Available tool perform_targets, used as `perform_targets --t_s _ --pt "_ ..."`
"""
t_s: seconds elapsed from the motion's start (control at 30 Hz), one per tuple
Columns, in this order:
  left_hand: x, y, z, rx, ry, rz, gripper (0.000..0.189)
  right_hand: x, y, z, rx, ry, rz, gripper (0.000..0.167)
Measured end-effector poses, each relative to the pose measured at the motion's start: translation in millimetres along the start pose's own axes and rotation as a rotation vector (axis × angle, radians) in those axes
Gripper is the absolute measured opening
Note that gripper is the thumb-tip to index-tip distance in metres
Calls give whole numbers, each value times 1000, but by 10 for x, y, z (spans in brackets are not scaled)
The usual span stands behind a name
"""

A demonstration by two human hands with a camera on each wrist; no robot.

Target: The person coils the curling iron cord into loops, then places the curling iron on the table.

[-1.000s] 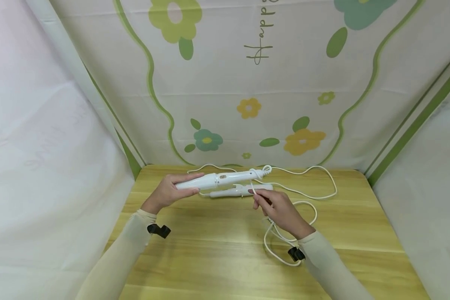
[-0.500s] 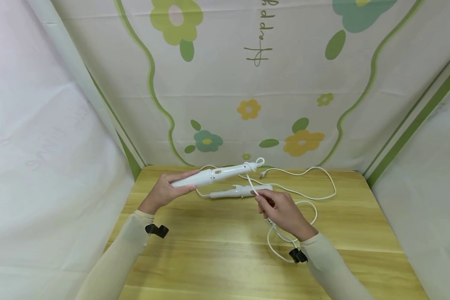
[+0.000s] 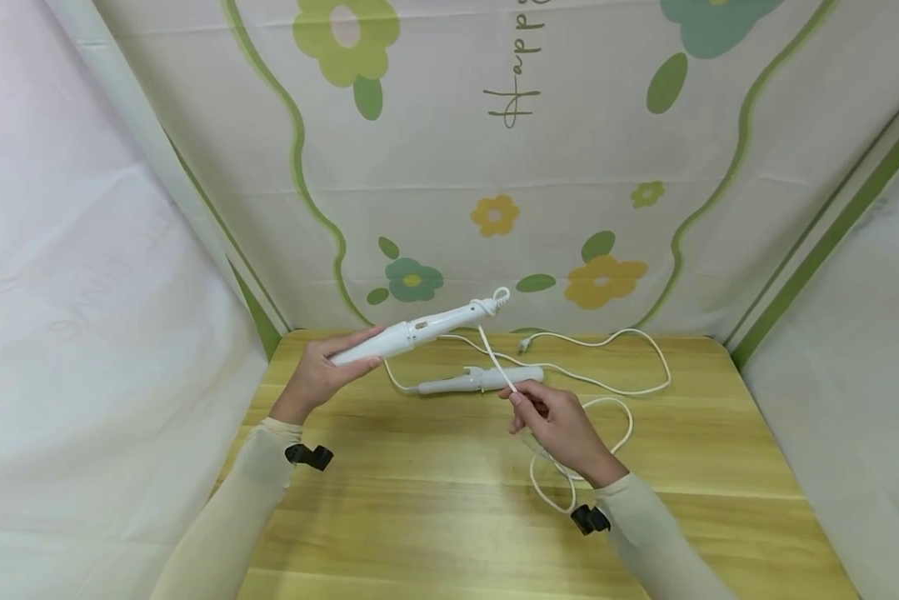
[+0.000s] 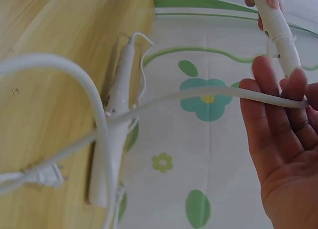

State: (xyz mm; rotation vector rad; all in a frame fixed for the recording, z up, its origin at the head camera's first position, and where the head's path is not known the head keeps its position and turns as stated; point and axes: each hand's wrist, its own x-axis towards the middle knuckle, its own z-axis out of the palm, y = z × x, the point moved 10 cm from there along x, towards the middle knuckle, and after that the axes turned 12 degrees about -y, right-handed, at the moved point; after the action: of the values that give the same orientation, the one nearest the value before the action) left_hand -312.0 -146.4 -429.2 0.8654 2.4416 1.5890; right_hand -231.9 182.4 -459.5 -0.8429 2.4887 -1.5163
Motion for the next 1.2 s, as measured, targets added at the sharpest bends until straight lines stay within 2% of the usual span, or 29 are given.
perform_targets --t_s 0.1,0.23,0.37,0.53,0.7,0.87,1.03,1.2 --pt "1 -9 19 14 -34 -7 48 -9 -190 -68 -137 31 -82 20" --pt "-25 -86 44 31 -91 -43 48 -16 -509 -190 -392 84 -255 25" --pt "-72 -194 85 52 -174 -105 47 -25 -679 -308 -585 126 -366 11" --pt "-141 -272 211 17 -322 -173 46 -6 -767 -397 -716 155 -439 42" --pt "-188 -242 356 -18 -459 -167 46 63 -798 -367 -726 125 -490 39" --pt "-194 -174 451 -50 -529 -132 44 150 -720 -351 -681 73 -472 33" --pt "-236 -111 478 -131 -551 -105 44 271 -556 -319 -629 27 -384 16" --pt "-296 -76 425 -192 -523 -108 43 346 -419 -175 -573 -34 -339 25"
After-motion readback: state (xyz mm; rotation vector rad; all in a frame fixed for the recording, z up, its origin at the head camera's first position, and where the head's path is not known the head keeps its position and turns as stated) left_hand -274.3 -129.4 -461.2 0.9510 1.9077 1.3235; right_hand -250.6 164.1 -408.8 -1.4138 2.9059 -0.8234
